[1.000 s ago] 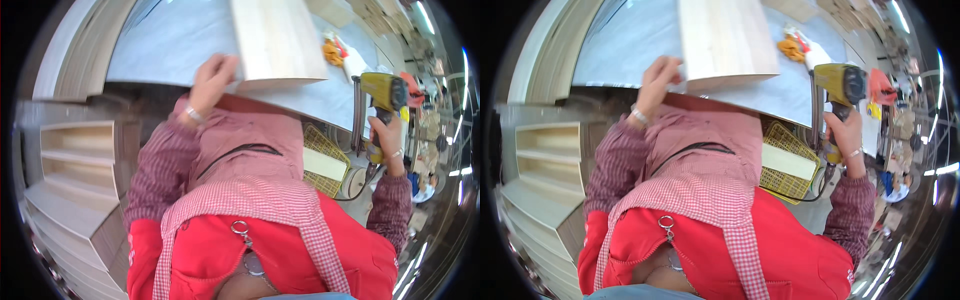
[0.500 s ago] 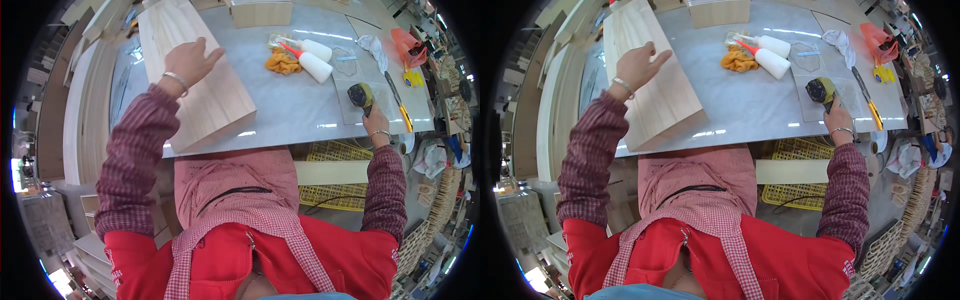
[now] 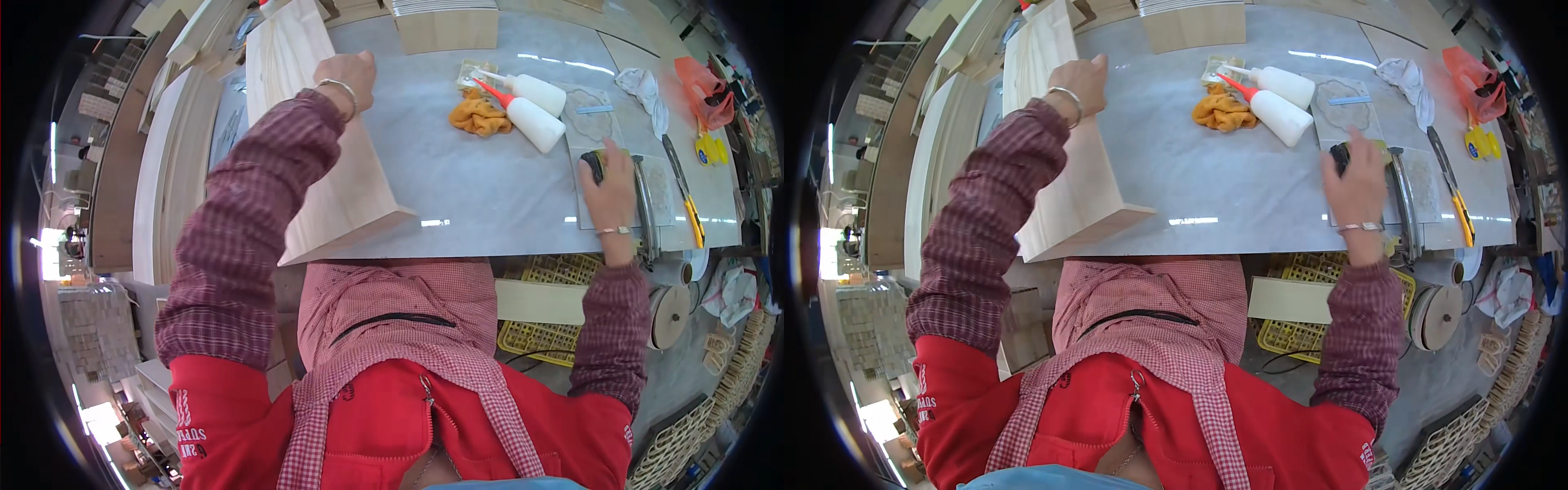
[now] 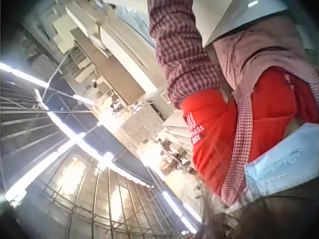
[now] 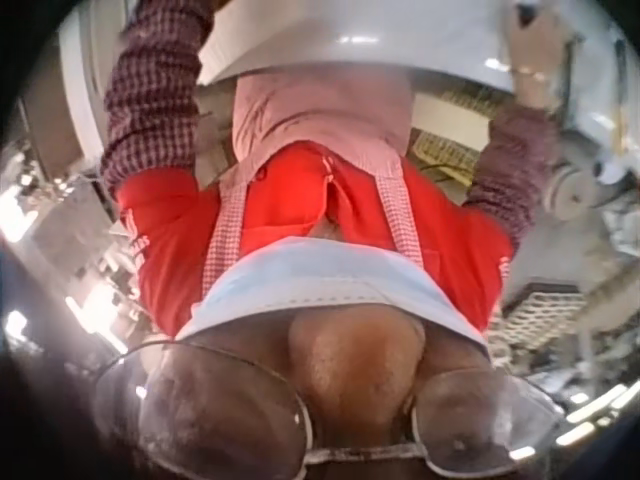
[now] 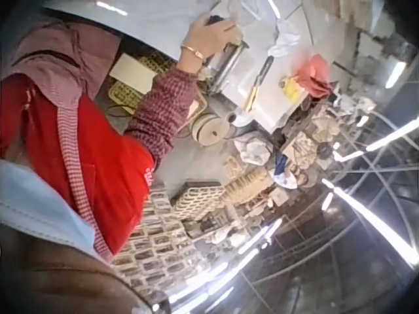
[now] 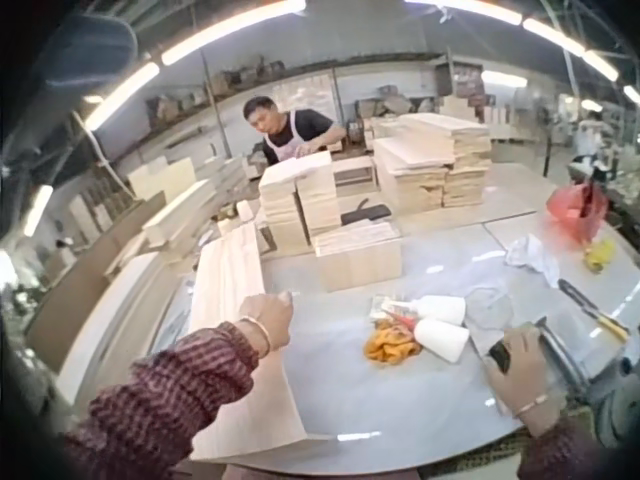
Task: Apply glue and use a pneumatic nail gun to assemble wooden boards into a product.
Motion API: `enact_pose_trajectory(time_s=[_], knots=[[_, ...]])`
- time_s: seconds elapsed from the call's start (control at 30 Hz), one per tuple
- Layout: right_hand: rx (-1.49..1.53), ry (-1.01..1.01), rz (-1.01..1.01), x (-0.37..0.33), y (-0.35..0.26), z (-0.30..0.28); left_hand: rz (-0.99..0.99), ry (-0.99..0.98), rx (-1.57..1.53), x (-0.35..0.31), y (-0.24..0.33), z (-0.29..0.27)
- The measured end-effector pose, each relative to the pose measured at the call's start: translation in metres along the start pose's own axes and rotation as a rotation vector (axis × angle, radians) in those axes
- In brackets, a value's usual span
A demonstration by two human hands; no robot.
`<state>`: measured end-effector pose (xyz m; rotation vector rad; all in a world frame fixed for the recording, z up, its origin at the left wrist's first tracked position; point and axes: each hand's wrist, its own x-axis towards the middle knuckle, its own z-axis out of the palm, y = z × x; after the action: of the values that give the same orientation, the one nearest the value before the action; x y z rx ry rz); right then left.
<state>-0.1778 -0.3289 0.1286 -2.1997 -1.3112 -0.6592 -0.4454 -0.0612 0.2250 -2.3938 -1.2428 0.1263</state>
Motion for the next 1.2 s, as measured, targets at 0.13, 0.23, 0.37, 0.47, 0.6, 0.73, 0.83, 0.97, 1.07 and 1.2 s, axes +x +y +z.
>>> enact_pose_trajectory(time_s=[0.13,0.23,0.37,0.47,0.6,0.73,0.83,0.97,1.07,1.2], knots=[[0.158,-0.052,-0.083,0.013,-0.019,0.042,0.088,0.254,0.026,-0.021,-0.059,-0.01],[0.051,-0.143,-0.088,0.018,-0.021,0.064,-0.143,0.148,-0.41,-0.063,-0.115,-0.053],[0.184,-0.286,0.059,0.028,-0.022,0.062,-0.24,0.278,-1.068,-0.129,-0.187,-0.042],[0.256,-0.342,0.11,0.032,-0.022,0.066,-0.289,0.453,-1.399,-0.173,-0.2,-0.006],[0.301,-0.387,0.129,0.03,-0.017,0.077,-0.349,0.577,-1.638,-0.196,-0.148,0.043],[0.485,-0.374,0.197,0.035,-0.017,0.07,-0.46,0.513,-1.811,-0.191,-0.107,0.106],[0.792,-0.263,0.375,0.035,-0.014,0.068,-0.573,0.474,-1.854,-0.181,-0.093,0.138],[1.504,-0.162,0.709,0.056,-0.033,0.037,-0.691,0.396,-1.856,-0.171,-0.083,0.172],[1.753,-0.151,0.746,0.075,-0.071,0.007,-0.671,0.274,-1.711,-0.162,-0.085,0.192],[1.738,-0.258,0.717,0.106,-0.115,0.017,-0.474,0.395,-1.095,-0.154,-0.081,0.185]])
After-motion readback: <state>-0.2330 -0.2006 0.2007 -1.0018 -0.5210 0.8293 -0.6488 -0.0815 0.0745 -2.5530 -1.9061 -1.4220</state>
